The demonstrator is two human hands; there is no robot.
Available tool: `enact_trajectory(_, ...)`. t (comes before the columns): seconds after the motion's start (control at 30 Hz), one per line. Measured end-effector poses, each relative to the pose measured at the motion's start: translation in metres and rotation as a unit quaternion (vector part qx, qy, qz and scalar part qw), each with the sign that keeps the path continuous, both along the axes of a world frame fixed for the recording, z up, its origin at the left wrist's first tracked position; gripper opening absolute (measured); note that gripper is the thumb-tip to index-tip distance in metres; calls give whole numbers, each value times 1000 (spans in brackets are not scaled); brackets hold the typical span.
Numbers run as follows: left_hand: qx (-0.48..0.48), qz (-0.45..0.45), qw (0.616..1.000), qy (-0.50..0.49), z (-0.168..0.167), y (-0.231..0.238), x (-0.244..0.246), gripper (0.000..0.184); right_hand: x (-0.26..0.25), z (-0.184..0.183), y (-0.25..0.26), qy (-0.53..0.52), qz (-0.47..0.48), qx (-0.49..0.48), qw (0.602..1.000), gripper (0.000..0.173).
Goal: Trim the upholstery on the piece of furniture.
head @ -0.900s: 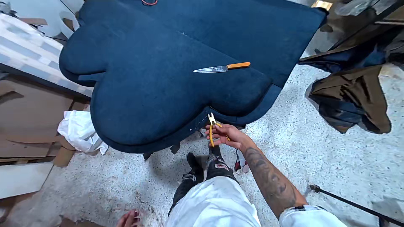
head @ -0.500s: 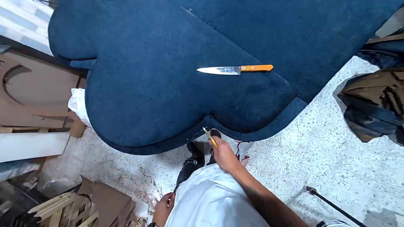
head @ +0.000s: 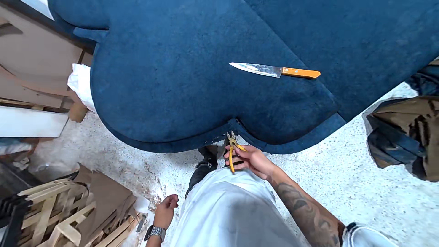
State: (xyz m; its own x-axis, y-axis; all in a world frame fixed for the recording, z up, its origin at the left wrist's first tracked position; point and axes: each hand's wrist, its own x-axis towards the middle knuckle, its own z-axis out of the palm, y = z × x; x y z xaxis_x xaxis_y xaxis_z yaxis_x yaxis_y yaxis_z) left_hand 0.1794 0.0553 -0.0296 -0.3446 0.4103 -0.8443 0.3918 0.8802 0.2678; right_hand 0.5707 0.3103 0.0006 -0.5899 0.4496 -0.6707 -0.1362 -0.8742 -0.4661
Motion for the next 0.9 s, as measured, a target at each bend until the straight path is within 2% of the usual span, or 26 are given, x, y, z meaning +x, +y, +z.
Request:
enact_trajectory(0.1, -21, 0, 1000, -6, 0, -13, 9, 35, -2, 1, -3, 48, -34, -26, 998, 43)
enact_trajectory(0.2, -29, -10, 1000, -8, -5, -28, 15, 36, 0, 1, -6, 43, -35, -13, 998, 43)
enact_trajectory(0.4, -31, -19, 999, 1, -12, -43, 18, 37, 6, 5, 7, 6, 10, 6, 1000, 41)
enact_trajectory(0.5, -30, -16, 999, 2, -16, -44, 17, 35, -3, 1, 7, -82, 20, 23, 996, 42)
enact_trajectory(0.57, -26, -7, 1000, 0, -13, -38, 19, 34, -14, -4, 0, -212, 52, 117, 969, 41)
enact_trajectory(0.6, -24, -2, 1000, 0, -11, -35, 20, 34, -20, -9, -6, -291, 76, 203, 932, 39)
enact_trajectory(0.63, -25, 1, 1000, 1, -8, -31, 21, 34, -24, -16, -12, -367, 107, 301, 874, 35)
enact_trajectory(0.67, -26, 0, 1000, 2, -6, -29, 22, 35, -25, -26, -19, -413, 135, 381, 816, 31)
enact_trajectory(0.7, -27, -4, 1000, 0, -4, -27, 24, 35, -24, -33, -27, -424, 143, 426, 786, 30)
enact_trajectory(0.77, -22, -26, 999, -4, 1, -17, 27, 38, -21, -29, -41, -396, 199, 467, 765, 33)
enact_trajectory(0.83, 9, -51, 999, -2, 11, -3, 33, 39, -20, -11, -56, -369, 306, 437, 761, 44)
enact_trajectory(0.9, 60, -54, 997, -9, 21, 19, 45, 38, -19, -1, -61, -339, 359, 336, 802, 48)
